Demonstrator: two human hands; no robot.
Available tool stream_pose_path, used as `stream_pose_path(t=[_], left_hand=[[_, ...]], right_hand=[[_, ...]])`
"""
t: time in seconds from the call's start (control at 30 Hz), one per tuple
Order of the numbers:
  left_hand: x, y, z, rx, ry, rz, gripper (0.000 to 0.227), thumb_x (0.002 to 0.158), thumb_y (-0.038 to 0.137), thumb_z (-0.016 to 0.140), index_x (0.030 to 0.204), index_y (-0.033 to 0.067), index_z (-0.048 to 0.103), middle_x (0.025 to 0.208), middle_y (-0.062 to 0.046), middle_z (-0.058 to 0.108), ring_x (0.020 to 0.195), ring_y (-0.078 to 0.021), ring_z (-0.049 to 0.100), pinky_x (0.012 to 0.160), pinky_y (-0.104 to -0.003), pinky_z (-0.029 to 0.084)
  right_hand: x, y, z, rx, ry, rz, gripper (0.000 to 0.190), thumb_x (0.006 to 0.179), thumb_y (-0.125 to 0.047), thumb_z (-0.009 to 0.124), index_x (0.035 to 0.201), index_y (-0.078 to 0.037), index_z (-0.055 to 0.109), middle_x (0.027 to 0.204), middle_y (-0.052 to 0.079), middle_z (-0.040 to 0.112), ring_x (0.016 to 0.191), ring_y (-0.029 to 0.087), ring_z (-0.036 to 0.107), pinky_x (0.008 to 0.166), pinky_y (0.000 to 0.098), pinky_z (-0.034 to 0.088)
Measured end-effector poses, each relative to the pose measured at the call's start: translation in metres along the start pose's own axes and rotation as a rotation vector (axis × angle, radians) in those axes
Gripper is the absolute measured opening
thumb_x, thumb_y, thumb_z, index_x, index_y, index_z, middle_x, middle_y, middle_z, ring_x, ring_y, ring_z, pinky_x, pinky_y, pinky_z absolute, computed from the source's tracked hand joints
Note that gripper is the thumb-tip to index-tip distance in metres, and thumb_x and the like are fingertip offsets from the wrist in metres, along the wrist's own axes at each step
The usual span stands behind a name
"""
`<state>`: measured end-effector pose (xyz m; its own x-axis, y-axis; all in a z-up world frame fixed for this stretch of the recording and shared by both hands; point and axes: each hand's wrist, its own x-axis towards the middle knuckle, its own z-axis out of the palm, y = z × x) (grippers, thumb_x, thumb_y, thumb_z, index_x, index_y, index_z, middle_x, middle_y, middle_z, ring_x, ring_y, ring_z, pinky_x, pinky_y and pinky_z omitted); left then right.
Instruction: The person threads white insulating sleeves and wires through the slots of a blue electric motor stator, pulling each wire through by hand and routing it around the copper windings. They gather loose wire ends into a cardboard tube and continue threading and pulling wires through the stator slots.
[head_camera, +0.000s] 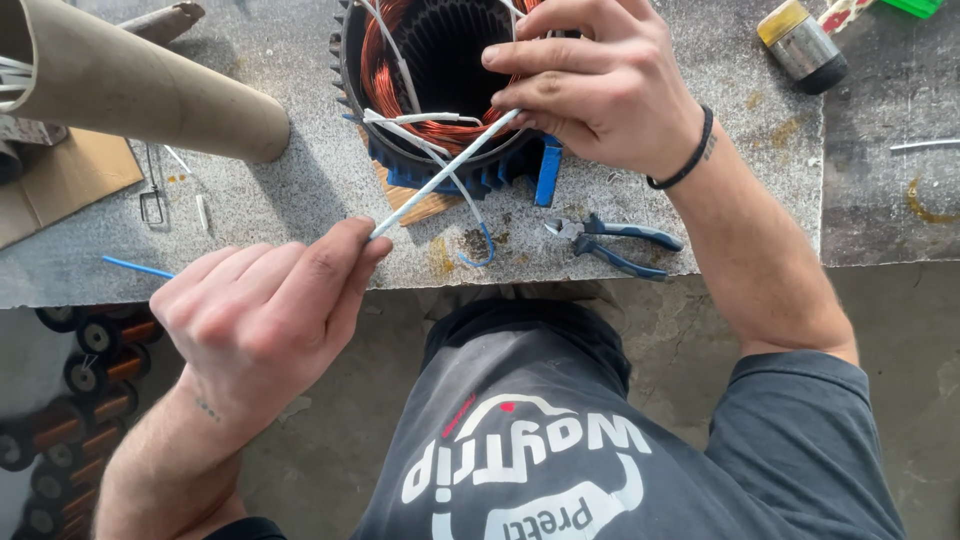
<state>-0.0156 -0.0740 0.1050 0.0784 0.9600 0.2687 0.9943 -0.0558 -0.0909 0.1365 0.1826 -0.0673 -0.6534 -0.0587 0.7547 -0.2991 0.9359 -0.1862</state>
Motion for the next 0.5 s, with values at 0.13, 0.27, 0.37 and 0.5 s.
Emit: stream_pose_path(t=[0.13, 0.27, 0.37, 0.5], left_hand=[[-0.014, 0.004, 0.001, -0.098, -0.025, -0.073, 0.010, 0.098, 0.011, 0.080, 0.104, 0.0050, 0.074, 0.070, -0.003, 0.064, 0.056, -0.0188, 0.059, 0.055, -0.032, 0.044], [-0.041, 0.009, 0.017, -0.221, -0.096, -0.215, 0.009, 0.102, 0.011, 0.076, 0.108, 0.0063, 0.071, 0.075, -0.005, 0.065, 0.060, -0.0208, 0.062, 0.059, -0.032, 0.047], [-0.050, 0.013, 0.024, -0.286, -0.129, -0.299, 0.009, 0.101, 0.011, 0.077, 0.105, 0.0057, 0.071, 0.073, -0.006, 0.064, 0.057, -0.0211, 0.061, 0.057, -0.032, 0.046], [-0.051, 0.018, 0.029, -0.333, -0.130, -0.328, 0.013, 0.095, 0.013, 0.083, 0.090, 0.0063, 0.073, 0.065, -0.007, 0.061, 0.056, -0.0216, 0.060, 0.057, -0.033, 0.045]], right_hand=[[0.017, -0.070, -0.008, 0.017, 0.100, 0.143, 0.019, 0.095, -0.021, 0.082, 0.108, -0.007, 0.080, 0.118, 0.006, 0.075, 0.112, 0.024, 0.066, 0.096, 0.0382, 0.049], [-0.003, -0.152, 0.035, 1.145, 0.249, 0.732, 0.032, 0.107, -0.037, 0.066, 0.113, -0.005, 0.069, 0.101, 0.004, 0.072, 0.086, 0.011, 0.068, 0.073, 0.0230, 0.054], [0.004, -0.171, 0.068, 1.748, 0.226, 0.960, 0.048, 0.108, -0.048, 0.056, 0.129, -0.004, 0.061, 0.093, 0.001, 0.064, 0.074, 0.006, 0.058, 0.065, 0.0207, 0.048], [0.023, -0.163, 0.096, 2.015, 0.405, 0.871, 0.045, 0.114, -0.047, 0.051, 0.124, -0.004, 0.061, 0.082, -0.002, 0.054, 0.062, 0.005, 0.045, 0.056, 0.0200, 0.035]])
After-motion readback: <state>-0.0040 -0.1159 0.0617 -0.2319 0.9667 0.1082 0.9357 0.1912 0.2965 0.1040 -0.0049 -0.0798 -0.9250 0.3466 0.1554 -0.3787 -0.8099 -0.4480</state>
